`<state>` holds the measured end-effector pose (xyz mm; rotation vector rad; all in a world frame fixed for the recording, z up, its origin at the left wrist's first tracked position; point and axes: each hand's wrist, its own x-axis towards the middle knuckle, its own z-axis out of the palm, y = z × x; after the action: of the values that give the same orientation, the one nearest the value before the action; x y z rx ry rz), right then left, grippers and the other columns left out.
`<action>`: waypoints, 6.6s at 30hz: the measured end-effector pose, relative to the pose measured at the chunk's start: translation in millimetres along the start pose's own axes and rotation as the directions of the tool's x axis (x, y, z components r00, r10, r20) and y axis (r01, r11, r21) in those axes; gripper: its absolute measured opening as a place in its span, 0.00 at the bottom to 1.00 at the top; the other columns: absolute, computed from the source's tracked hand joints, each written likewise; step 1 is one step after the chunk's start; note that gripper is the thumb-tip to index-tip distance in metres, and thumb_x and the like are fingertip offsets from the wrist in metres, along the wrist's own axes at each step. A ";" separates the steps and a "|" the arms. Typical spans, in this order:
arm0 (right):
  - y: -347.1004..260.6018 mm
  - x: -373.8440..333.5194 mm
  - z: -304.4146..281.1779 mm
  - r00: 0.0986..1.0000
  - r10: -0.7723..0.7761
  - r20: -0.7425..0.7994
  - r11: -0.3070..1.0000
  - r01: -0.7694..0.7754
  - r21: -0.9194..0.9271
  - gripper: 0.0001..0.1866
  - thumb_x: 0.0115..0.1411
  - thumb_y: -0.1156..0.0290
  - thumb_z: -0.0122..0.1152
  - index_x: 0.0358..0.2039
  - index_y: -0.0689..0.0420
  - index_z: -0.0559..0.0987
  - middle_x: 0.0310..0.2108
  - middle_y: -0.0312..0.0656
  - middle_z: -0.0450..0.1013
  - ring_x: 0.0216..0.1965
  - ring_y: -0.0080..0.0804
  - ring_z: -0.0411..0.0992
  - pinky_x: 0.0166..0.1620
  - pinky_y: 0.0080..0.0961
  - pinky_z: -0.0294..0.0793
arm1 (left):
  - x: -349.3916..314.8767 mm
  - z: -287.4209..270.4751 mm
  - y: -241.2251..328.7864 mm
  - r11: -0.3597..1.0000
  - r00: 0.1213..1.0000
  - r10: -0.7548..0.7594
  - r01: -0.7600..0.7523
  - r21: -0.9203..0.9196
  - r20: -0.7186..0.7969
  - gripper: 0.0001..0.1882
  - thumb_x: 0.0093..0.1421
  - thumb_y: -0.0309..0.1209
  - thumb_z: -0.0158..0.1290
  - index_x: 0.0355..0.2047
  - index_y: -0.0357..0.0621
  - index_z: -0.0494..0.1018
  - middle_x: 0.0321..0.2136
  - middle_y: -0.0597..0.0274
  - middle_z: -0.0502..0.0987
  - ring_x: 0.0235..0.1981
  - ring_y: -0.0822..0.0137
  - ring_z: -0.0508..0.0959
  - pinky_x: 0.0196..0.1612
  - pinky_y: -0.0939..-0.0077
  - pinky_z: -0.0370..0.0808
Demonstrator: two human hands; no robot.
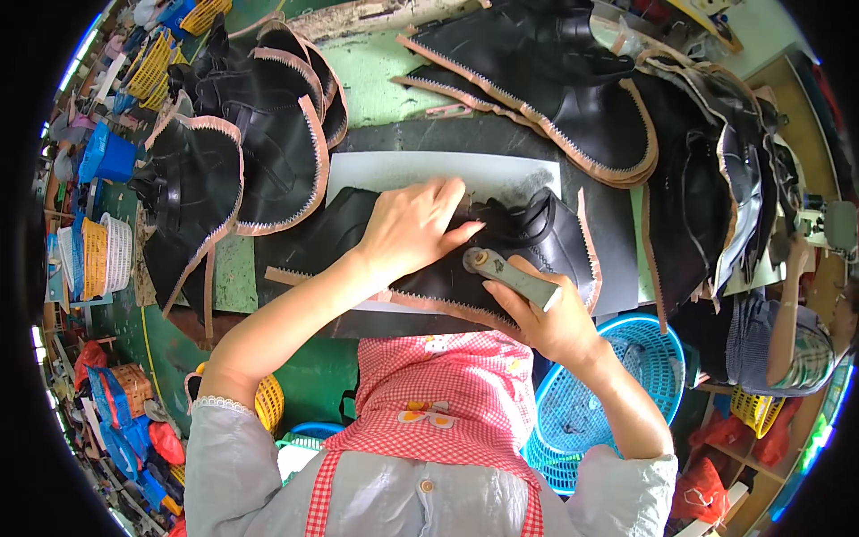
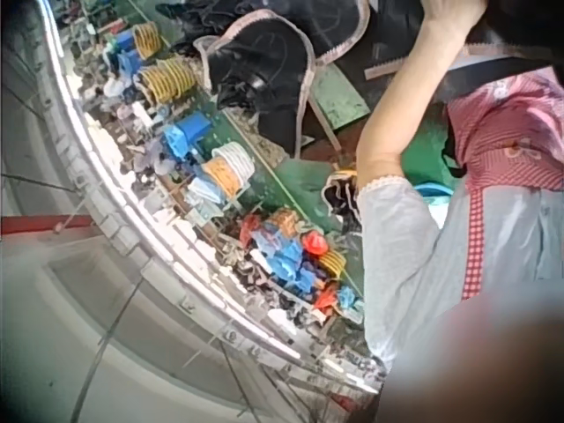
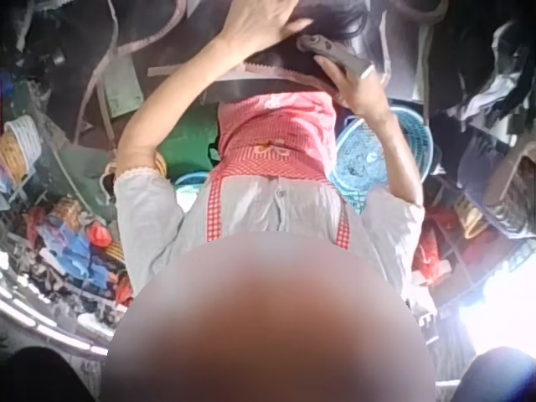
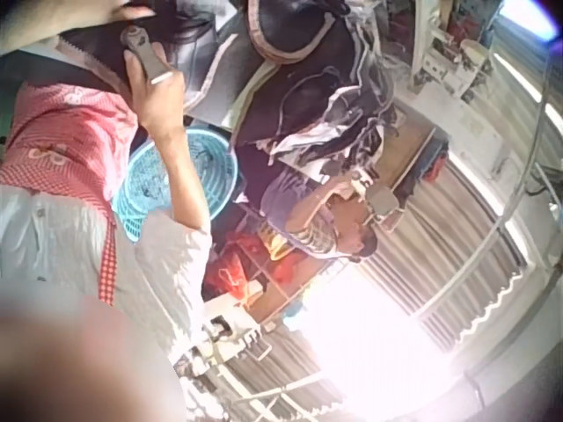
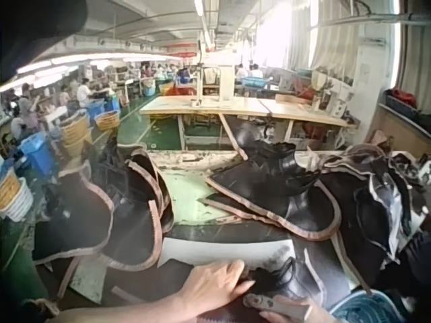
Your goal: Punching holes into shoe upper leather components using a manual hand punch and a hammer at a factory workbench.
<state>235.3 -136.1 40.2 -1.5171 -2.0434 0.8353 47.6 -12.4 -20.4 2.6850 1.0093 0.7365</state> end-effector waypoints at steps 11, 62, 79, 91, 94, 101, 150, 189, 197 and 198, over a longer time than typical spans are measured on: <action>4.4 27.4 -48.1 0.893 0.195 -0.405 0.979 -0.200 0.030 0.15 0.61 0.63 0.65 0.29 0.63 0.75 0.18 0.41 0.68 0.17 0.30 0.66 0.23 0.28 0.66 | -28.0 -242.6 -111.3 0.948 0.877 0.166 -0.016 0.319 -0.451 0.22 0.54 0.25 0.66 0.18 0.43 0.60 0.18 0.63 0.63 0.18 0.67 0.63 0.22 0.74 0.60; -24.6 -12.7 -2.0 0.991 -0.117 0.058 0.986 0.123 -0.112 0.10 0.52 0.77 0.64 0.35 0.60 0.76 0.23 0.46 0.74 0.26 0.44 0.77 0.30 0.35 0.76 | -39.4 -167.6 83.9 -0.665 0.966 0.183 -0.014 -0.747 -0.181 0.04 0.63 0.27 0.43 0.31 0.45 0.60 0.37 0.34 0.77 0.45 0.35 0.75 0.45 0.41 0.69; -18.5 -13.1 -32.7 0.981 0.192 0.025 0.973 -0.187 -0.137 0.13 0.56 0.70 0.69 0.32 0.63 0.75 0.21 0.50 0.73 0.21 0.41 0.75 0.25 0.31 0.70 | -52.6 -34.0 9.0 0.863 0.990 0.104 -0.041 -0.503 0.098 0.14 0.48 0.17 0.54 0.36 0.37 0.67 0.54 0.59 0.76 0.56 0.52 0.74 0.49 0.58 0.74; -10.6 11.5 -51.6 0.974 0.113 0.198 0.970 -0.064 -0.236 0.10 0.52 0.73 0.63 0.33 0.59 0.72 0.23 0.47 0.72 0.25 0.49 0.74 0.28 0.40 0.72 | -49.8 -27.0 18.8 0.971 0.993 0.088 -0.067 -0.228 0.082 0.16 0.48 0.25 0.62 0.35 0.41 0.69 0.52 0.63 0.75 0.54 0.59 0.73 0.51 0.58 0.69; 6.8 24.4 -44.6 0.994 0.061 0.086 0.957 -0.033 -0.289 0.08 0.54 0.73 0.61 0.33 0.59 0.72 0.21 0.49 0.72 0.25 0.52 0.74 0.28 0.42 0.71 | -29.6 -13.8 20.7 0.956 0.999 -0.016 0.002 -0.292 -0.043 0.20 0.44 0.22 0.66 0.33 0.42 0.67 0.35 0.63 0.76 0.37 0.59 0.77 0.37 0.64 0.73; 14.8 28.0 -46.9 0.985 0.154 0.083 0.983 -0.144 -0.118 0.13 0.59 0.67 0.65 0.32 0.64 0.73 0.23 0.55 0.68 0.26 0.58 0.69 0.28 0.36 0.68 | -20.2 -1.2 19.4 0.955 0.988 -0.079 0.038 -0.294 -0.129 0.18 0.43 0.21 0.66 0.30 0.41 0.67 0.31 0.61 0.76 0.32 0.59 0.75 0.35 0.65 0.74; -12.9 21.9 -58.6 0.976 -0.197 -0.093 0.964 0.175 -0.200 0.10 0.61 0.67 0.64 0.39 0.56 0.76 0.24 0.42 0.72 0.22 0.39 0.74 0.26 0.31 0.71 | -10.2 -13.6 22.8 0.827 0.975 -0.221 0.179 -0.533 -0.016 0.07 0.55 0.26 0.61 0.35 0.42 0.81 0.29 0.55 0.82 0.29 0.58 0.83 0.30 0.73 0.79; 6.4 20.3 -17.7 0.996 0.086 0.020 0.991 -0.088 0.100 0.07 0.64 0.74 0.59 0.37 0.65 0.75 0.26 0.49 0.70 0.25 0.50 0.73 0.28 0.31 0.71 | -17.1 -15.5 -11.1 0.273 0.816 -0.451 0.513 -0.814 0.362 0.08 0.60 0.23 0.60 0.39 0.35 0.81 0.31 0.62 0.83 0.33 0.77 0.81 0.38 0.83 0.77; -28.4 27.1 -51.5 0.973 0.075 -0.220 0.964 -0.014 0.265 0.15 0.59 0.66 0.66 0.42 0.62 0.78 0.28 0.44 0.74 0.23 0.30 0.70 0.29 0.23 0.68 | -24.0 -15.8 10.1 0.491 0.851 -0.521 0.368 -0.790 0.072 0.06 0.56 0.24 0.63 0.33 0.35 0.81 0.27 0.58 0.83 0.27 0.73 0.83 0.32 0.80 0.77; -30.7 18.7 -52.0 0.970 0.079 -0.228 0.947 -0.002 0.322 0.14 0.57 0.67 0.66 0.40 0.60 0.78 0.31 0.44 0.77 0.24 0.27 0.73 0.30 0.23 0.70 | -22.5 -22.5 9.8 0.707 0.912 -0.409 0.338 -0.621 0.031 0.06 0.55 0.25 0.63 0.33 0.37 0.81 0.26 0.58 0.82 0.25 0.68 0.83 0.29 0.78 0.77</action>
<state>244.1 -114.3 98.8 -1.4047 -1.6186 0.9022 27.2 -34.7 -6.4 1.8184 1.0602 0.9317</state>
